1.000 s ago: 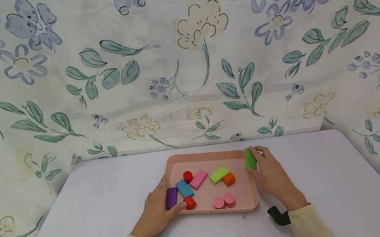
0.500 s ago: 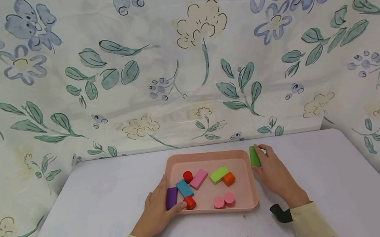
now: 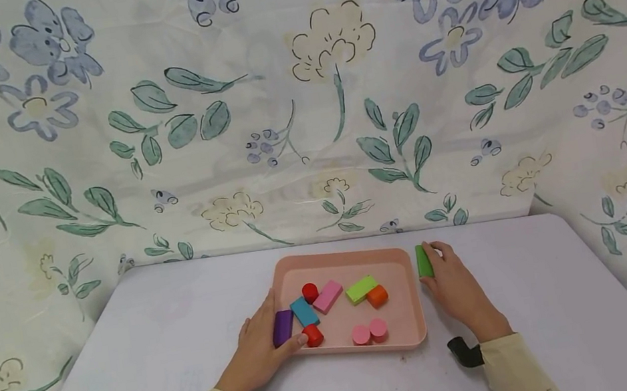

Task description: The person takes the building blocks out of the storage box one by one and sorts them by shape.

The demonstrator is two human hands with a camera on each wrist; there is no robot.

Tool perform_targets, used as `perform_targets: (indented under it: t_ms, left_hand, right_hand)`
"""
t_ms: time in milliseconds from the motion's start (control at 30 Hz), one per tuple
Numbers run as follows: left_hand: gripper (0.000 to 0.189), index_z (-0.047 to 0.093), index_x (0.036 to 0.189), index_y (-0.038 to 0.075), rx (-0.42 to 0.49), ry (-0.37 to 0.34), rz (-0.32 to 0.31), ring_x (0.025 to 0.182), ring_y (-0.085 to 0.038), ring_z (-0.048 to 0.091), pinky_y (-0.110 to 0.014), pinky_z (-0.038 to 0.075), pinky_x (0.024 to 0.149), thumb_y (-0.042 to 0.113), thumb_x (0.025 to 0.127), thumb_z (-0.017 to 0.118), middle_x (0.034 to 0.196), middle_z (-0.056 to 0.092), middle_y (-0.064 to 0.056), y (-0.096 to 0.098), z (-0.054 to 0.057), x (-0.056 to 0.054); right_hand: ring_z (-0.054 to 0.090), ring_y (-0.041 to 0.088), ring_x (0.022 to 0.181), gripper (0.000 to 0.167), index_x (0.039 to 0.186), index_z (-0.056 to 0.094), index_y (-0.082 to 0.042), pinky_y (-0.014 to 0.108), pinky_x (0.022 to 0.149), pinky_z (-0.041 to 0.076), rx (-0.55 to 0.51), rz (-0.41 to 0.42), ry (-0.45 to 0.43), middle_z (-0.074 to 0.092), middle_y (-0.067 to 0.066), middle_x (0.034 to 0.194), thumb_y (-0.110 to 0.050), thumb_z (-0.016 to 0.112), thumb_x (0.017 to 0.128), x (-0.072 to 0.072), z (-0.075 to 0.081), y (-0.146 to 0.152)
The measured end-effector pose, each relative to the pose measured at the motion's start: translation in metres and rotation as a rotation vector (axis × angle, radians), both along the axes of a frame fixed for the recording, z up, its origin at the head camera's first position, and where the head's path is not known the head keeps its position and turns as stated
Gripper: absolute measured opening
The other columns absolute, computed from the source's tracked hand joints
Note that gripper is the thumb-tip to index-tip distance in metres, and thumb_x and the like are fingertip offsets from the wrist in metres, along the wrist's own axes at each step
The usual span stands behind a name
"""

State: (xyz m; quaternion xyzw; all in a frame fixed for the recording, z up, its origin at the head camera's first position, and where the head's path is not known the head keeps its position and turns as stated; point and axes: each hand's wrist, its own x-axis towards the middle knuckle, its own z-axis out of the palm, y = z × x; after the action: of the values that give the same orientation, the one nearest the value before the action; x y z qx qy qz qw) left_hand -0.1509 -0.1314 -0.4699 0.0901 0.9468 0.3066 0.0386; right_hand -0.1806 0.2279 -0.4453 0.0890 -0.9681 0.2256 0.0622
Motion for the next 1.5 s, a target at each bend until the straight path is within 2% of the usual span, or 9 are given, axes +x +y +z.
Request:
perform_targets:
  t_ms: [367, 800, 1233, 1500]
  left_hand:
    - [0.106, 0.014, 0.160, 0.003, 0.014, 0.010, -0.006, 0.147, -0.040, 0.028, -0.068, 0.009, 0.117, 0.060, 0.088, 0.067, 0.160, 0.031, -0.020, -0.001, -0.001, 0.001]
    - [0.106, 0.014, 0.160, 0.003, 0.017, 0.006, -0.008, 0.147, -0.039, 0.028, -0.068, 0.009, 0.117, 0.061, 0.088, 0.066, 0.161, 0.030, -0.019, 0.000, -0.001, 0.000]
    - [0.107, 0.014, 0.161, 0.003, 0.021, 0.005, -0.007, 0.147, -0.039, 0.028, -0.068, 0.008, 0.117, 0.062, 0.088, 0.066, 0.161, 0.030, -0.019, 0.000, 0.000, -0.001]
    - [0.107, 0.013, 0.161, 0.004, 0.024, -0.009, -0.003, 0.148, -0.039, 0.027, -0.068, 0.007, 0.117, 0.061, 0.088, 0.066, 0.161, 0.030, -0.019, -0.002, 0.000, 0.001]
  right_hand:
    - [0.053, 0.049, 0.121, 0.064, 0.144, 0.039, 0.015, 0.059, 0.098, 0.047, -0.019, 0.039, -0.003, 0.039, 0.039, 0.142, -0.009, 0.071, 0.093, -0.002, -0.008, 0.007]
    - [0.052, 0.050, 0.122, 0.063, 0.144, 0.039, 0.015, 0.061, 0.099, 0.045, -0.039, 0.039, -0.042, 0.038, 0.039, 0.142, -0.008, 0.069, 0.094, -0.006, -0.015, 0.011]
    - [0.047, 0.050, 0.127, 0.064, 0.145, 0.039, 0.012, 0.062, 0.104, 0.041, -0.053, 0.019, -0.146, 0.038, 0.037, 0.144, -0.011, 0.070, 0.095, -0.009, -0.018, 0.012]
    - [0.047, 0.049, 0.126, 0.063, 0.144, 0.040, 0.013, 0.062, 0.103, 0.042, -0.049, 0.020, -0.153, 0.039, 0.037, 0.143, -0.009, 0.071, 0.093, -0.009, -0.021, 0.012]
